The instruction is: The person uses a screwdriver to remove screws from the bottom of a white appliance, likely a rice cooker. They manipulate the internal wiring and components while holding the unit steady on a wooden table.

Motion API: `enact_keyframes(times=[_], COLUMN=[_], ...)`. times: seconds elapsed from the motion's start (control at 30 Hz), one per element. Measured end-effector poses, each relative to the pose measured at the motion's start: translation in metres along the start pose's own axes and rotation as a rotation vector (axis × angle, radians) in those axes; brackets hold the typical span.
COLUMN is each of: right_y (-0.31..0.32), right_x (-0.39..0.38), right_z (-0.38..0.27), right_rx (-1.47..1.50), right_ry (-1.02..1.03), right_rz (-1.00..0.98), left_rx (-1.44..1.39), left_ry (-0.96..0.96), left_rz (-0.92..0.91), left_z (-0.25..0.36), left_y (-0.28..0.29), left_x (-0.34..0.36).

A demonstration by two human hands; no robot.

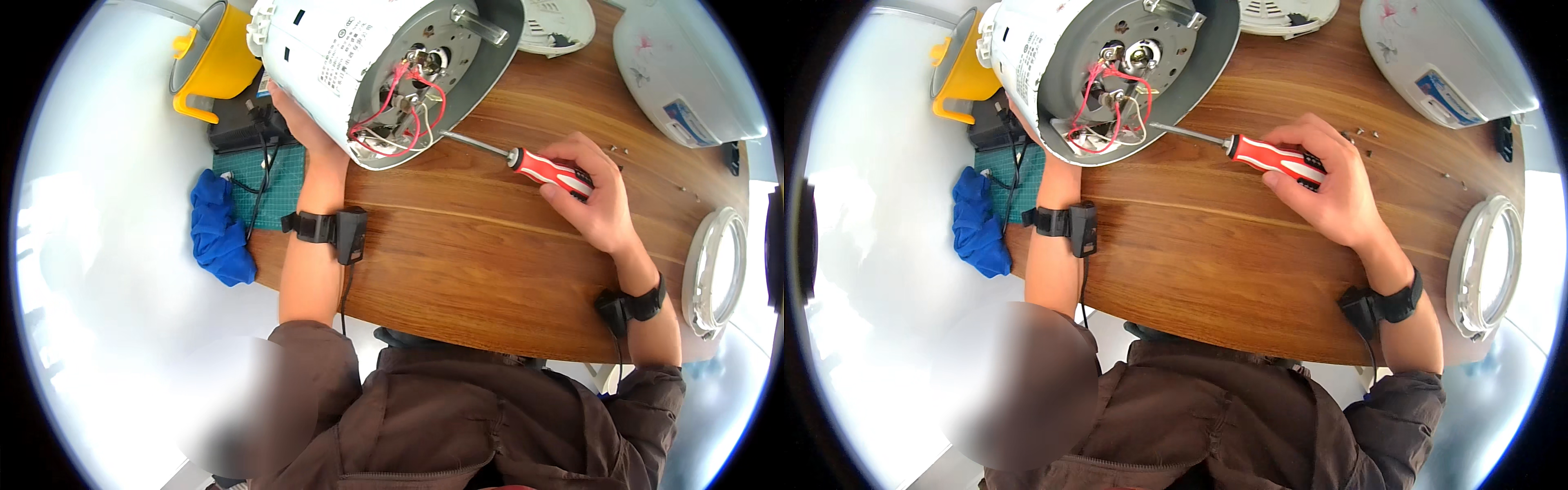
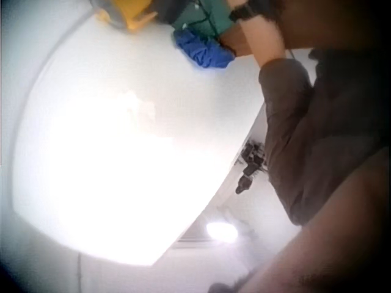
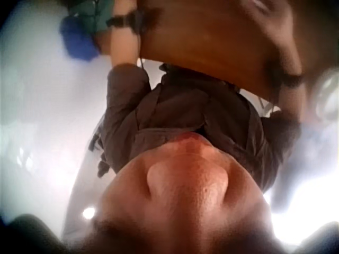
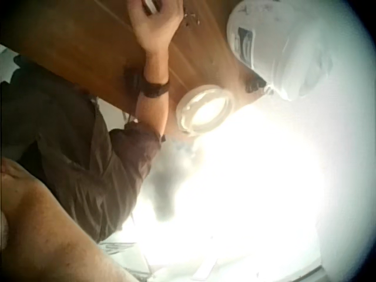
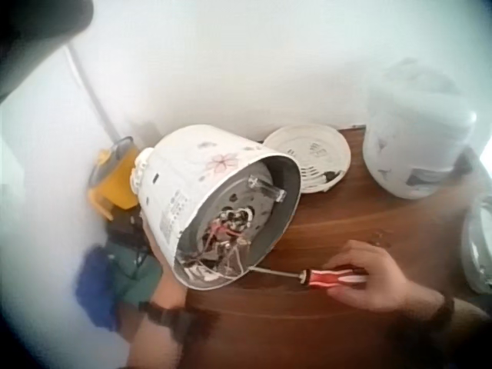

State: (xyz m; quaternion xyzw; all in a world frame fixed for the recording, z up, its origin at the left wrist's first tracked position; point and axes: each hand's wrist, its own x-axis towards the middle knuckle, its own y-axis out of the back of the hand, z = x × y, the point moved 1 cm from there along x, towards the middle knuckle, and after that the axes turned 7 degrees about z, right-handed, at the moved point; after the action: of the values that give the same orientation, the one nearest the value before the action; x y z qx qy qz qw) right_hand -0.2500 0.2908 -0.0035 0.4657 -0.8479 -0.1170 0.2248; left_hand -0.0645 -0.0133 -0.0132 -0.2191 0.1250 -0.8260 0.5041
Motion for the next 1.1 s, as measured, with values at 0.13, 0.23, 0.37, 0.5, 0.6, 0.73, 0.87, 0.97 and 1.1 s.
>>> enact_keyframes(times=[0.13, 0.23, 0.37, 0.5, 0.6, 0.73, 0.87, 0.97, 1.1], right_y=[0.001, 0.0, 0.002, 0.002, 0.002, 0.003, 0.004, 0.005, -0.003], right_x=[0.001, 0.0, 0.0, 0.001, 0.001, -0.001, 0.0, 0.0, -0.004], right_z=[0.001, -0.001, 0.001, 0.004, 0.004, 0.004, -0.002, -0.011, -0.015], right_rx=[-0.002, 0.016, 0.04, 0.019, 0.026, 0.054, 0.038, 0.036, 0.191], right_ry=[0.02, 0.042, 0.061, 0.063, 0.075, 0.094, 0.108, 0.041, -0.037], right_rz=[-0.024, -0.035, -0.008, -0.001, 0.016, 0.056, 0.168, 0.204, 0.206], left_rx=[-0.295, -0.135, -0.133, -0.116, -0.373, -0.359, -0.083, -0.069, -0.028], left_ry=[0.158, 0.117, 0.127, 0.106, 0.171, 0.171, 0.07, 0.06, 0.022], left_rz=[-0.124, -0.044, -0.067, -0.098, -0.228, -0.242, -0.113, -0.083, -0.033], left_z=[0.007, -0.008, -0.006, -0.009, -0.004, -0.003, -0.005, -0.003, 0.0], left_y=[0.009, 0.016, 0.015, 0.02, 0.022, 0.021, 0.016, 0.011, 0.003], left_x=[0.001, 0.009, 0.01, 0.016, 0.014, 0.013, 0.013, 0.006, -0.001])
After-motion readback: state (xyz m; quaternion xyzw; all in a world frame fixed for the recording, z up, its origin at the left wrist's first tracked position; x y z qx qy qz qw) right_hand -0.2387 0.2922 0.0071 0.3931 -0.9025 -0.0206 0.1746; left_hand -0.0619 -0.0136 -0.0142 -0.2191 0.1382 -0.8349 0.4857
